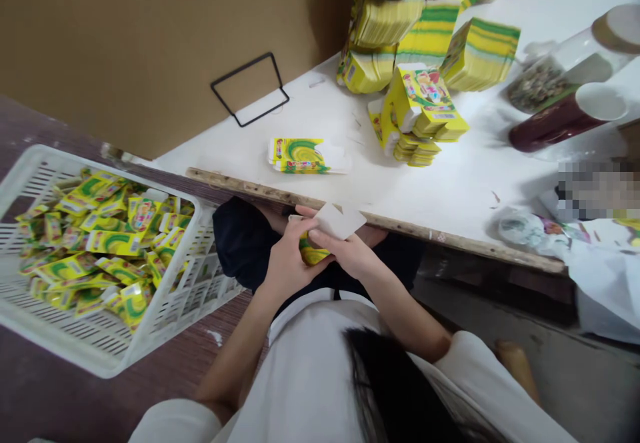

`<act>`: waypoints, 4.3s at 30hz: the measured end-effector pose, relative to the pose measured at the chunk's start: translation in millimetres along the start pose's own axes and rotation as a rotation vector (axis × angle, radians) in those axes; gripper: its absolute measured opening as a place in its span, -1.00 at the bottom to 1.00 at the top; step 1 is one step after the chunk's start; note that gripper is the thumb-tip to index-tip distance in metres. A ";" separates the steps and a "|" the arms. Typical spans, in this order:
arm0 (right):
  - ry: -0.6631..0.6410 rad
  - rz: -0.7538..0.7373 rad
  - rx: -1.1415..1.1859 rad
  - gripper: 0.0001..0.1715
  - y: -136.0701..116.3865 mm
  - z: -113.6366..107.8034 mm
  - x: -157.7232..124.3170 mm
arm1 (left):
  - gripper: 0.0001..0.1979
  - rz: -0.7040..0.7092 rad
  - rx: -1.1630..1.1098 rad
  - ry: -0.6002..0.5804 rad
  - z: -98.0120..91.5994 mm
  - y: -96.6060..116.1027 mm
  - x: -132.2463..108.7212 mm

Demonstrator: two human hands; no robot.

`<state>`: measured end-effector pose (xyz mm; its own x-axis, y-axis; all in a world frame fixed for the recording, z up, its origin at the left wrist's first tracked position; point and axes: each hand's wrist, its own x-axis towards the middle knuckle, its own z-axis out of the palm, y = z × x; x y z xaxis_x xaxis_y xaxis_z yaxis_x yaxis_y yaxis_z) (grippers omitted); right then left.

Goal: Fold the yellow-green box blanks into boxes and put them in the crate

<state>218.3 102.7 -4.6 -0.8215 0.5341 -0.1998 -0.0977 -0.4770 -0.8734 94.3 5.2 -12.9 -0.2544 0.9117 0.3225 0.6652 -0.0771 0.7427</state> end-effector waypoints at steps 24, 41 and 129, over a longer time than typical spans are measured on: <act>-0.212 -0.498 -0.919 -0.61 -10.3 -44.8 0.1 | -0.46 -0.039 0.119 -0.083 -31.9 -9.0 12.1; 0.104 -0.459 -0.709 -0.19 2.6 -15.8 21.0 | -0.40 -0.281 -0.102 0.335 -40.5 -38.1 -6.1; 0.381 -0.616 -0.832 -0.12 -13.7 -2.3 -6.2 | -0.18 -0.416 0.008 -0.201 -21.9 -0.9 0.4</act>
<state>226.0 107.6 7.6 -0.5211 0.7675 0.3733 0.0957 0.4872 -0.8680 78.3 -3.2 -0.6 -0.3598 0.9249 -0.1229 0.5408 0.3141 0.7803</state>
